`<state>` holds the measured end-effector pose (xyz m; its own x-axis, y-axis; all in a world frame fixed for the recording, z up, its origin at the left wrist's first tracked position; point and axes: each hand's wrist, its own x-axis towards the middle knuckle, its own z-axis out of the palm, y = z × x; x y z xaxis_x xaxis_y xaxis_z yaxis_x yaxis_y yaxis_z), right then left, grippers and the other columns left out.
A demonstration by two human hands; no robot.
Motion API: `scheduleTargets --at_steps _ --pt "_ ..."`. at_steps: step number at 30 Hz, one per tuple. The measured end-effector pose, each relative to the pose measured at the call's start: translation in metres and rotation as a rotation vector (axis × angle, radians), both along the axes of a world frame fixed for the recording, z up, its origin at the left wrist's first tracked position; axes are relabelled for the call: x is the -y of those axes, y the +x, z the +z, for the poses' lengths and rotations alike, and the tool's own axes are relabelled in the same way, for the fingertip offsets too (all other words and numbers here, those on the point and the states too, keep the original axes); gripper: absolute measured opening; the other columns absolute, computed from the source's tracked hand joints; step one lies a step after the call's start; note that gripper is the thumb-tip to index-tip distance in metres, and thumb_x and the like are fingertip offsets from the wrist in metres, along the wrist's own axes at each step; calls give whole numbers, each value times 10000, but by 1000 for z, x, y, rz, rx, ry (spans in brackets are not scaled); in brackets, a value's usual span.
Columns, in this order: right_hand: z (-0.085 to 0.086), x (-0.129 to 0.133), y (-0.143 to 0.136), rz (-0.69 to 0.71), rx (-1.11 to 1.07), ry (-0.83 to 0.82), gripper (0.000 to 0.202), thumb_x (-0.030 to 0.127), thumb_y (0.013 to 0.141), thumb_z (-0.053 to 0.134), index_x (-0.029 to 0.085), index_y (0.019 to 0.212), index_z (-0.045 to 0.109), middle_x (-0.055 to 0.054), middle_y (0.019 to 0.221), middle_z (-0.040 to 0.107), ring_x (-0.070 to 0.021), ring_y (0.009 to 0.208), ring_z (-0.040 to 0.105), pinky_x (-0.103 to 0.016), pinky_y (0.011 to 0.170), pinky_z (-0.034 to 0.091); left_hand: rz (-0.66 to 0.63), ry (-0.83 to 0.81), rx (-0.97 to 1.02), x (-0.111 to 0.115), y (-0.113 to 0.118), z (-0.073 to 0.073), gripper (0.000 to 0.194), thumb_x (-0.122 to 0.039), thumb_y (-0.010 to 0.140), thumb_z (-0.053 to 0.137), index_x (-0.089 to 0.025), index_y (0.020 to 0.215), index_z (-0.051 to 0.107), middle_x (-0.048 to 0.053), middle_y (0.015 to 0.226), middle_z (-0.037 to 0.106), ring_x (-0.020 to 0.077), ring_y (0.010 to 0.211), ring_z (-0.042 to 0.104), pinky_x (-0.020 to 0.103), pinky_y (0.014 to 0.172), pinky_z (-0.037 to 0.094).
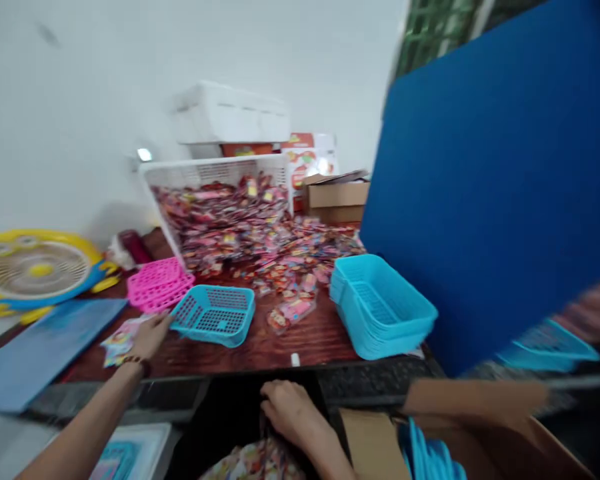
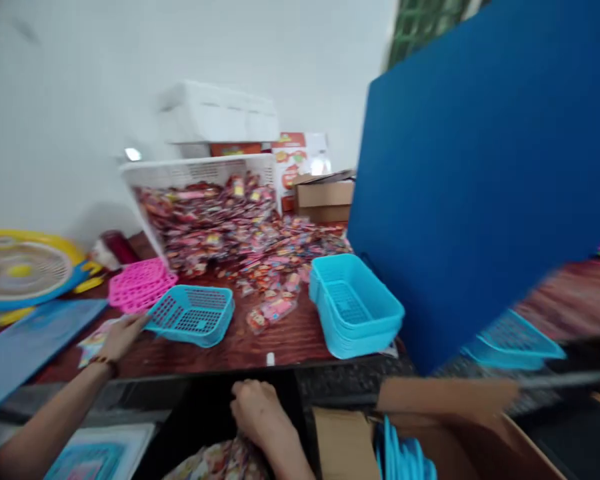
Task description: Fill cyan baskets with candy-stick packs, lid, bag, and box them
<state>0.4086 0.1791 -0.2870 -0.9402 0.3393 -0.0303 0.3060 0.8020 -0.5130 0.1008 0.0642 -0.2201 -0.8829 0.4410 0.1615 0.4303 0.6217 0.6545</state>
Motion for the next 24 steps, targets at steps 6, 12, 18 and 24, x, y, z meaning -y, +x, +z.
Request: scheduleTargets --at_steps 6,12,18,24 --pt "8 -32 -15 -67 32 -139 282 220 924 450 249 1047 702 -48 1067 746 -216 1042 683 -290 874 472 37 96 125 39 -38 -38 624 -751 765 510 -146 725 661 4 621 633 239 761 626 324 718 473" --pt "21 -66 -60 -301 -102 -206 350 348 949 462 220 1214 651 -89 1161 723 -249 1066 672 -352 927 475 -104 278 187 47 -36 -51 688 -708 783 508 -134 1123 677 92 1166 710 288 1107 619 376 967 478" --pt "24 -72 -121 -216 -279 -394 415 464 934 508 217 1253 606 -90 1199 697 -232 1103 643 -373 976 472 -239 368 99 55 -16 -66 650 -581 888 537 -205 1416 485 95 1453 520 265 1336 479 446 1167 330" --pt "23 -91 -159 -161 -362 -496 356 422 920 530 207 1179 645 -57 1088 728 -205 1000 658 -349 924 497 -303 200 -244 65 2 -80 491 -512 940 527 -241 1350 545 115 1340 510 280 1278 505 469 1081 441"
